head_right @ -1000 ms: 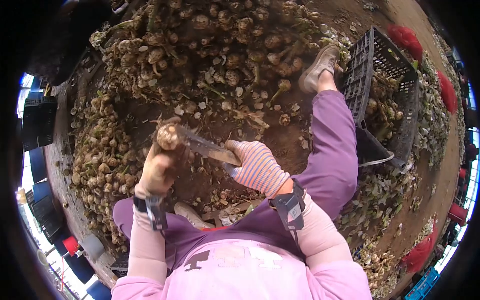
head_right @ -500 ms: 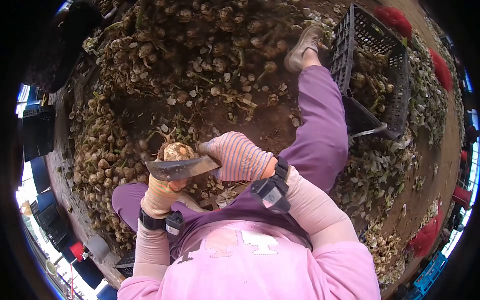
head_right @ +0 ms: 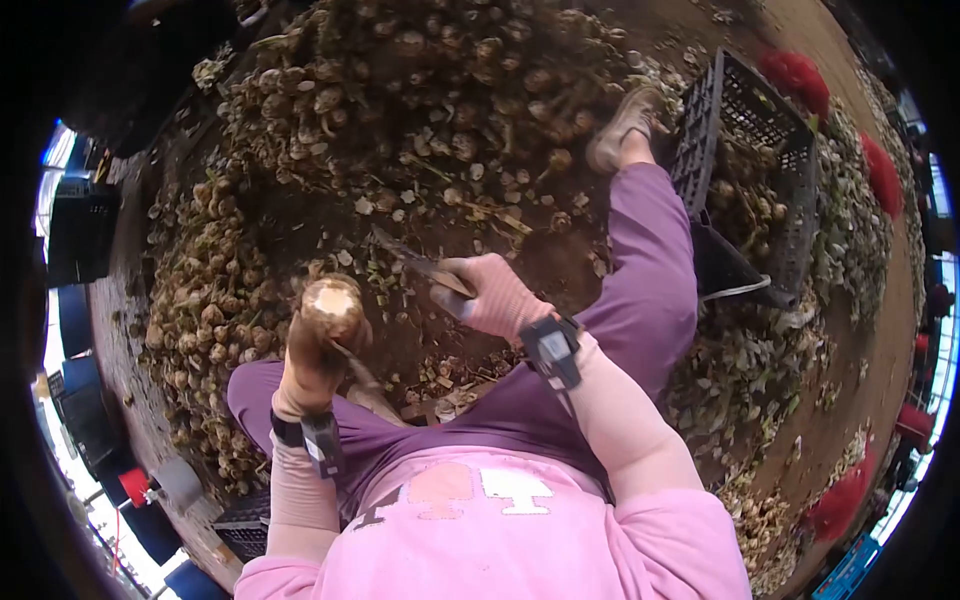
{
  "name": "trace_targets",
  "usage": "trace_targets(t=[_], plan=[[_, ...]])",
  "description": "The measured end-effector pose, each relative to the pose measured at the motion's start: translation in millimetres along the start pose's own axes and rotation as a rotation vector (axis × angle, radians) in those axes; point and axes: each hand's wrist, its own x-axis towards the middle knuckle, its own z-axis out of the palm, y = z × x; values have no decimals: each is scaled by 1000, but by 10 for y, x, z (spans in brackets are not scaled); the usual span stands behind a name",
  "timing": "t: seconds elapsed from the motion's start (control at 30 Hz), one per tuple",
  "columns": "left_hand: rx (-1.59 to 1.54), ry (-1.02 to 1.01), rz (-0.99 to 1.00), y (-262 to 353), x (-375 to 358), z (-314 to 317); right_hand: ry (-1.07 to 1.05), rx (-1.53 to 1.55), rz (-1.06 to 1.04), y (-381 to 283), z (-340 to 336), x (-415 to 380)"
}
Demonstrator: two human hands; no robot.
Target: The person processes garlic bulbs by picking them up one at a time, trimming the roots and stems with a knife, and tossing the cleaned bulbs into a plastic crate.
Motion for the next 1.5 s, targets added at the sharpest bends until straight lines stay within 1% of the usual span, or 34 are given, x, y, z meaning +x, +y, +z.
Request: trace_targets(t=[0.07, 0.1, 0.17, 0.2, 0.27, 0.33, 0.4, 0.43, 0.47, 0.53, 0.57, 0.6, 0.63, 0.67, 0.7, 0.73, 0.8, 0.87, 0.9, 0.93, 1.0, 1.07, 1.1, 1.13, 1.2, 1.23, 1.27, 1.33, 1.37, 1.43, 1.47, 1.5], plan=[[166, 89, 144, 64, -43, 71, -4, 169, 148, 6, 21, -102], [163, 89, 137, 90, -17, 141, -6, 171, 155, 59, 59, -129], [-201, 58, 180, 138, 104, 323, -5, 226, 228, 167, 96, -167], [-206, 50, 177, 146, 133, 415, 3, 222, 234, 159, 89, -188], [-487, -34, 260, 175, 189, 550, -14, 190, 271, 51, 80, -183], [-461, -67, 237, 151, 214, 530, -20, 195, 270, 88, 103, -186], [-630, -116, 224, 19, 239, 473, -23, 244, 242, 96, 139, -198], [-826, -105, 264, -3, 249, 542, -20, 246, 243, 67, 150, -204], [-826, -109, 259, -12, 270, 591, -10, 287, 238, 13, 150, -208], [-1092, -73, 245, 0, 308, 703, 7, 325, 237, -35, 180, -224], [-1096, -13, 203, 59, 302, 808, 22, 372, 162, -48, 203, -229], [-1100, -17, 202, 56, 317, 860, 37, 417, 86, -56, 214, -225], [-1142, -55, 207, 72, 335, 911, 13, 377, 42, -25, 221, -211], [-1184, -92, 212, 98, 348, 972, 15, 374, 43, -12, 229, -200], [-1167, -37, 183, 136, 341, 1043, 55, 342, 25, -10, 240, -181], [-1169, -37, 182, 134, 340, 1055, 95, 311, 8, -2, 258, -159], [-1276, -78, 160, 132, 334, 1065, 111, 361, -7, 181, 356, -130], [-1342, -100, 169, 198, 318, 1062, 49, 398, 208, 377, 447, -137], [-1404, -125, 180, 258, 320, 1042, 15, 473, 271, 515, 527, -167], [-1404, -131, 186, 325, 326, 992, -34, 334, 300, 492, 512, -162], [-1213, 47, 348, 427, 295, 776, -17, 393, 290, 293, 431, -161], [-1184, 273, 401, 282, 240, 140, 71, 628, 358, 105, 331, -153], [-1215, 181, 483, 207, 250, -190, 105, 572, 318, 174, 344, -133], [-1204, 193, 484, 235, 238, -222, 69, 522, 383, 45, 278, -115], [-1153, 203, 445, 242, 229, -226, 11, 427, 241, 128, 359, -66], [-1270, 61, 347, 260, 265, -98, 6, 427, 245, 122, 389, -51], [-1235, 197, 339, 199, 265, 12, -40, 430, 242, 101, 422, -28], [-1404, 85, 295, 159, 286, 264, -93, 444, 227, 65, 470, 0], [-1412, 81, 285, 135, 299, 344, -107, 450, 253, 38, 462, -7], [-1193, 232, 268, 78, 313, 473, -117, 451, 289, -25, 446, -28], [-1199, 229, 262, 49, 329, 524, -114, 470, 280, -42, 447, -26], [-1191, 182, 252, 26, 344, 566, -112, 490, 268, -59, 446, -22]])
